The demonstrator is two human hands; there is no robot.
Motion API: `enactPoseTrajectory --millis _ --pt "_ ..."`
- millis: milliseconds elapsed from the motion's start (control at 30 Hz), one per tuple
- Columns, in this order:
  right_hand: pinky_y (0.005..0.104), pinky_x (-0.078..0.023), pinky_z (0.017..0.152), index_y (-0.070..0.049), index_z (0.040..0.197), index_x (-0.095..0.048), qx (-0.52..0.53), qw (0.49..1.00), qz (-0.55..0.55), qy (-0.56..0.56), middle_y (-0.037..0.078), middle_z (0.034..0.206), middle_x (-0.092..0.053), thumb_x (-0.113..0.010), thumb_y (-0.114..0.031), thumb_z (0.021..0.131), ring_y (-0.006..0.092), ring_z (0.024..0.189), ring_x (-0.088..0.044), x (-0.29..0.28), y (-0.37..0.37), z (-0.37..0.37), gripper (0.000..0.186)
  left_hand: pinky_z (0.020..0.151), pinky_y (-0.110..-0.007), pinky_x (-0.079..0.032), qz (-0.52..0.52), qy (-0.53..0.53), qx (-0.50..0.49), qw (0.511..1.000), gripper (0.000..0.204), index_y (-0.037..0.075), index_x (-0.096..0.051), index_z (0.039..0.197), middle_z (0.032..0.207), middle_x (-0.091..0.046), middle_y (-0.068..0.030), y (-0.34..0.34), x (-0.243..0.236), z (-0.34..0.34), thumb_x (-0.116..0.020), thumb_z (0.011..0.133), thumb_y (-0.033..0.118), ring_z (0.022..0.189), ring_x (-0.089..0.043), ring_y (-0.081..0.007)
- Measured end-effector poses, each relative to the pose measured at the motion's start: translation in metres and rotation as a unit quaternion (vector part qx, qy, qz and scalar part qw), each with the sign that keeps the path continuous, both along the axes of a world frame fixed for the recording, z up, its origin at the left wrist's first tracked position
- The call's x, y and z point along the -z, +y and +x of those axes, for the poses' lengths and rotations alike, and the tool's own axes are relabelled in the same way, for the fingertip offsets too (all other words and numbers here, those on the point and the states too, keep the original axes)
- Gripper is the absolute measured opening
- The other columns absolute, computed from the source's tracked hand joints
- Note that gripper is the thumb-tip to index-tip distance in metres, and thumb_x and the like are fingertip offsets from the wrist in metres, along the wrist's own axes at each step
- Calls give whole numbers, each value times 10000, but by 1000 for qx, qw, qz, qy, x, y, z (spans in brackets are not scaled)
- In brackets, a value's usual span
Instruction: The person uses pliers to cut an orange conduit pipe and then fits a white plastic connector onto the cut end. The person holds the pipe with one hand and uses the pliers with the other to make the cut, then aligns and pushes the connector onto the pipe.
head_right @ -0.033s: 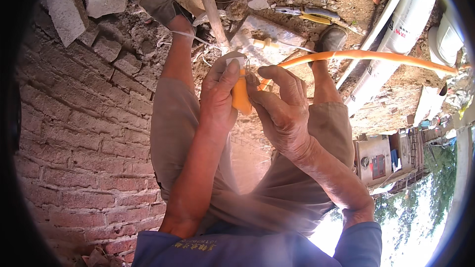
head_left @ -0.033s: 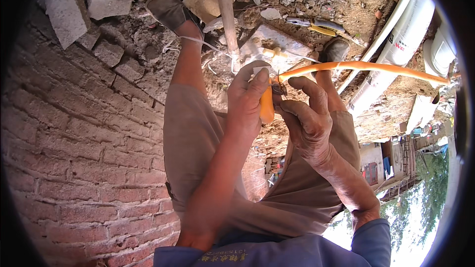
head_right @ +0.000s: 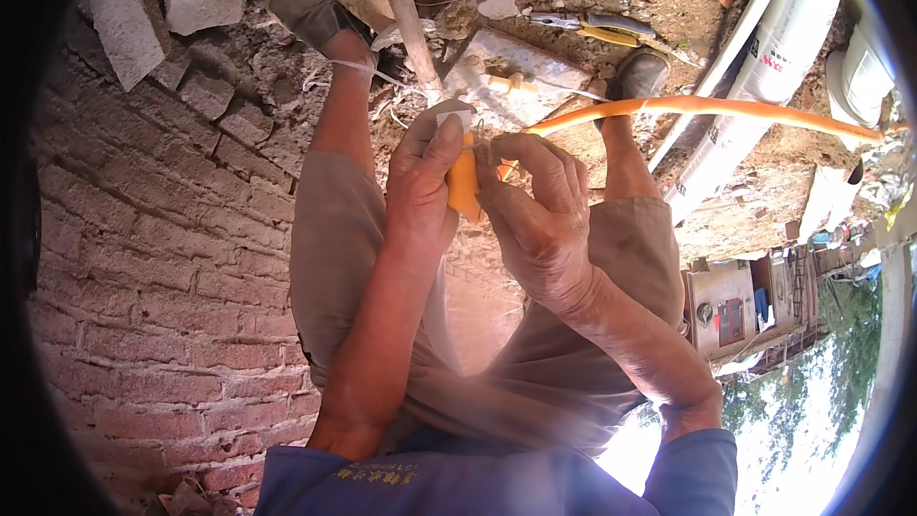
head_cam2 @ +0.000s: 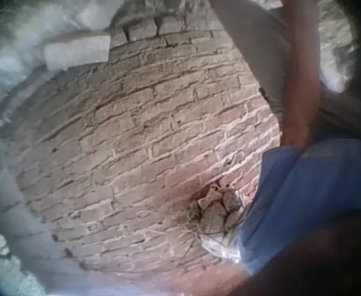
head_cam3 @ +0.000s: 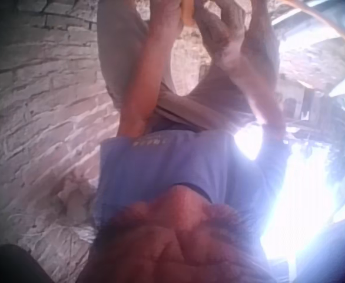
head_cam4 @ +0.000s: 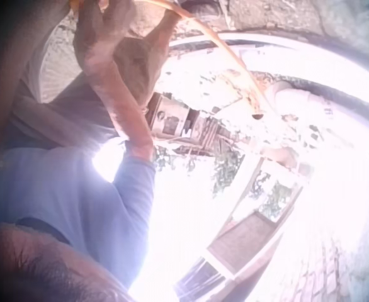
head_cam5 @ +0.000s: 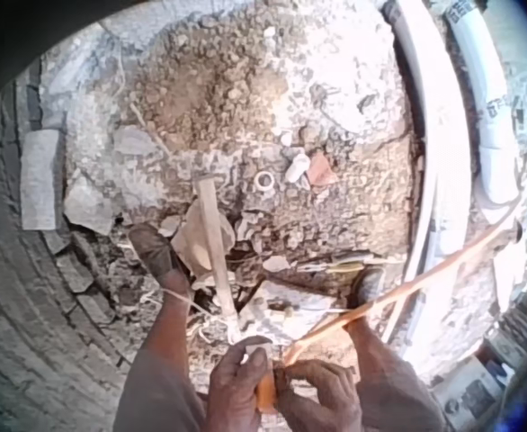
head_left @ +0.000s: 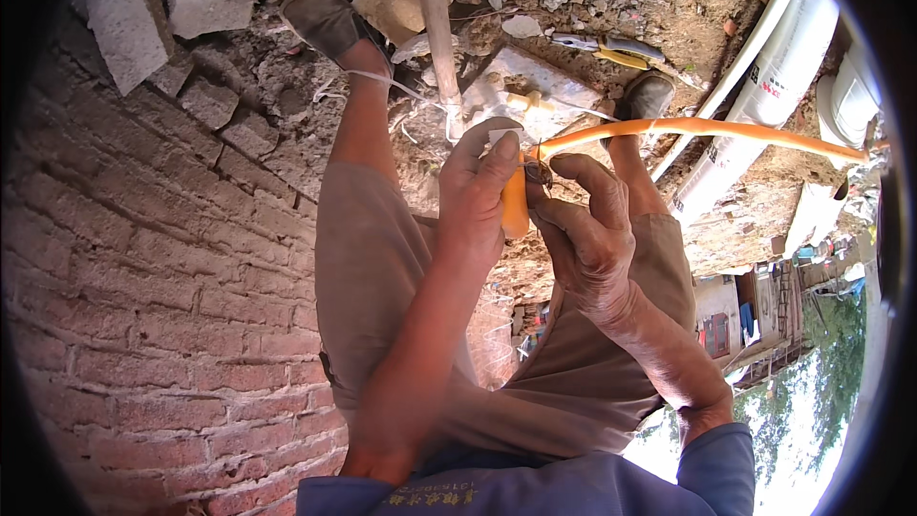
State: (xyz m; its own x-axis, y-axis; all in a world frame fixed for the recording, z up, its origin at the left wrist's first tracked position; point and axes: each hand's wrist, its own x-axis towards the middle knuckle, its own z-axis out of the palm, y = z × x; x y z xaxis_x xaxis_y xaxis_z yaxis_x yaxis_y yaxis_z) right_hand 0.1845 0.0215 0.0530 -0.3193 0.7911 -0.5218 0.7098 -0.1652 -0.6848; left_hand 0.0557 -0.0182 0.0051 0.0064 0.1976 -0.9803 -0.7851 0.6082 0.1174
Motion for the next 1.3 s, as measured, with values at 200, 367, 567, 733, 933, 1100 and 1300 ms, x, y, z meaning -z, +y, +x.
enactPoseTrajectory --millis 200,367,567,733,933,1100,1300 --pt "402 -474 911 -54 1048 -702 -57 998 -10 14 119 1182 -625 -751 48 709 295 1087 -616 0 9 6 358 561 -281 -555 16 25 -3 1000 416 16 -558 1240 886 -610 -77 -9 11 1 -700 963 291 678 -657 -163" --pt "412 -500 942 -65 1240 -624 24 999 -9 -23 146 1258 -614 -717 45 793 333 1103 -624 55 27 62 469 525 -333 -563 -16 -15 9 1000 480 22 -519 1277 860 -602 -109 -3 5 -12 -702 955 328 615 -667 -211" --pt "527 -428 1010 -155 1419 -477 -220 920 52 -319 148 1382 -539 -815 -159 788 371 1227 -553 174 33 145 716 512 -324 -545 -33 -32 27 999 521 0 -494 1287 859 -604 -133 0 9 -12 -673 968 371 608 -650 -221" --pt "519 -431 960 -160 1439 -445 -286 875 47 -389 162 1364 -537 -851 -198 743 369 1203 -562 219 17 155 807 499 -319 -531 -69 -19 16 997 483 -12 -489 1279 854 -599 -132 2 8 -14 -647 986 338 652 -647 -220" --pt "509 -442 912 -133 1314 -513 -294 852 50 -431 160 1168 -601 -803 -173 774 347 1068 -616 249 15 154 615 502 -328 -535 -73 -36 6 997 411 -3 -500 1221 838 -598 -121 1 6 -22 -618 1002 323 650 -639 -213" --pt "503 -507 786 -109 1129 -536 -283 888 15 -362 162 1032 -614 -768 -111 756 368 953 -644 253 13 157 439 508 -337 -532 -58 -26 -9 998 375 25 -523 1107 766 -617 -120 0 9 -26 -627 994 367 602 -630 -206" --pt "499 -555 764 -121 1330 -538 -280 910 -119 -281 231 948 -684 -636 -144 836 413 883 -685 242 0 136 504 511 -317 -528 -34 -29 19 999 435 33 -537 1053 746 -621 -117 -2 11 -28 -661 965 440 603 -636 -192"
